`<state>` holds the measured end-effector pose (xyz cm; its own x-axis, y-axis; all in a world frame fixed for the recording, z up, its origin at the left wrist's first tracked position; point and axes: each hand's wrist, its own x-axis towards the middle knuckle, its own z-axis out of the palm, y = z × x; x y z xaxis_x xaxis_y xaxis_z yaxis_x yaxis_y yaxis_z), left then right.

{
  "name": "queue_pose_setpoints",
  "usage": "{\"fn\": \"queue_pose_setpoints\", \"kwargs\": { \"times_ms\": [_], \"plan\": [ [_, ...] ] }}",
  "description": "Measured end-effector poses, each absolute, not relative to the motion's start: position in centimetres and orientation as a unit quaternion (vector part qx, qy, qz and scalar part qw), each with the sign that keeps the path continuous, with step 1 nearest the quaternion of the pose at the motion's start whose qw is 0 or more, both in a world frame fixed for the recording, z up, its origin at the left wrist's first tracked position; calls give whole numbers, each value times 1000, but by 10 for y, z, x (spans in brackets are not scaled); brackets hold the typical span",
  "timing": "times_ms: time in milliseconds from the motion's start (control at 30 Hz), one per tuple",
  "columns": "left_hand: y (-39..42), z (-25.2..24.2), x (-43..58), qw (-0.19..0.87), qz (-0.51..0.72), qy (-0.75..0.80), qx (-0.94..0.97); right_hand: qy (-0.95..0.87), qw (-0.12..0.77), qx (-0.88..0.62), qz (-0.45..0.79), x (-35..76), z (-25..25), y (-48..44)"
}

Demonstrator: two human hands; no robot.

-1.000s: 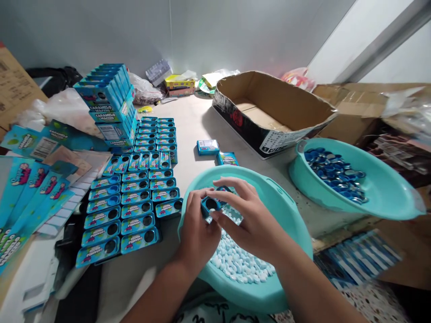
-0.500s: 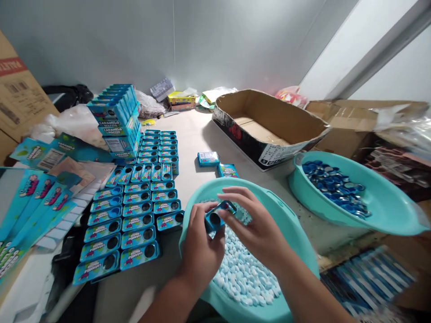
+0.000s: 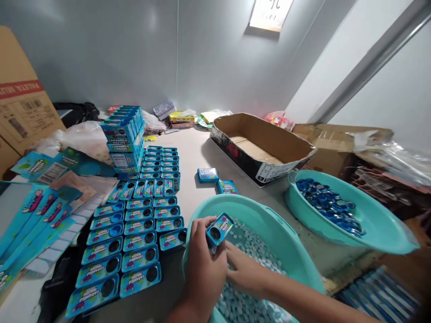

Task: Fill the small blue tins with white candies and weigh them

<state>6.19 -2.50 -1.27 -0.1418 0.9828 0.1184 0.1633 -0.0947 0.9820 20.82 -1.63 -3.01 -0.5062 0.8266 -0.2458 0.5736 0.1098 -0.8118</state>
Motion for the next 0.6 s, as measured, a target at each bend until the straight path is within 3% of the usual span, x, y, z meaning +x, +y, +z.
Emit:
{"fn": "queue_pose_setpoints", "kwargs": {
  "times_ms": [267,467,600],
  "plan": [
    [-24,-10,61,393,461,573,552,-462,203,-499,704,192,-14,-57],
    [-25,-7,61,371,433,592,569,-196,249,-556,769,165,-38,-48],
    [-26,-1,64,354,457,598,555,-112,356,-547,749,148,-67,-33]
  ]
}}
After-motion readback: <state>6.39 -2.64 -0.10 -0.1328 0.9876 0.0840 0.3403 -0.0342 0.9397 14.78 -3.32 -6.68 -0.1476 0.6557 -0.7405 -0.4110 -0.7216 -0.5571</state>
